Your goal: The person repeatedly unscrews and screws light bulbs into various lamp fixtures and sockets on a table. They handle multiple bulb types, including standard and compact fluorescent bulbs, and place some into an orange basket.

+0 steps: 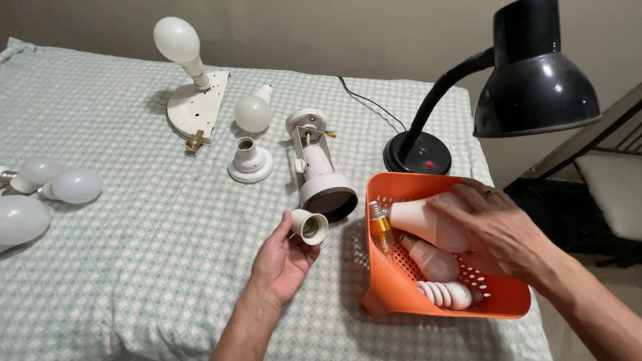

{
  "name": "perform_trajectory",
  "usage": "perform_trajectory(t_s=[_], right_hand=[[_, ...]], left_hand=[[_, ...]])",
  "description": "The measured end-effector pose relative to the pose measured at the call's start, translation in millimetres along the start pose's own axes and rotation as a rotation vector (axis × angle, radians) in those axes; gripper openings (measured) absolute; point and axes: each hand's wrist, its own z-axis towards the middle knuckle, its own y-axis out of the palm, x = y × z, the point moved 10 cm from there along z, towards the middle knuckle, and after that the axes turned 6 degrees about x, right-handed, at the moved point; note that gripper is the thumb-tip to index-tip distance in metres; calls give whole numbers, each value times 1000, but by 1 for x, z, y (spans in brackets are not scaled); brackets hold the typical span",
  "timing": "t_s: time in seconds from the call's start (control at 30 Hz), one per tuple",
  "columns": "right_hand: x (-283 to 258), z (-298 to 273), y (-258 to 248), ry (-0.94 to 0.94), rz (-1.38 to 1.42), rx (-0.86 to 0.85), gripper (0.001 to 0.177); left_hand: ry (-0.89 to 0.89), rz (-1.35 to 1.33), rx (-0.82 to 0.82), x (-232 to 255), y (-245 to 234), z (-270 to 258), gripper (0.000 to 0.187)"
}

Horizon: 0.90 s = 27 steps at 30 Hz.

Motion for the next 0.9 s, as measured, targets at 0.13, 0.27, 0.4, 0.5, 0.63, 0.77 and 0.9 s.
perform_trajectory(t_s=[0.13,0.27,0.4,0.5,0.63,0.77,0.9], right_hand=[[20,-24,-10,226,282,-72,108],[34,-60,-10,433,217,-151,121],[-5,-76,-85,224,371,413,114],[-41,-65,-115,175,518,600,107],[-111,-15,-124,66,584,599,104],[-162,24,-130,7,619,618,93],[-183,46,-132,27,578,566,97]], left_hand=[[16,-10,15,7,14,-9,41],[15,-32,0,12,30,-21,43],[55,-168,-99,34,40,-21,45],[113,-203,-55,59,37,-4,47],[129,-215,-181,88,49,22,65],[148,-240,-20,101,34,34,55],[183,-170,-2,113,25,29,57]])
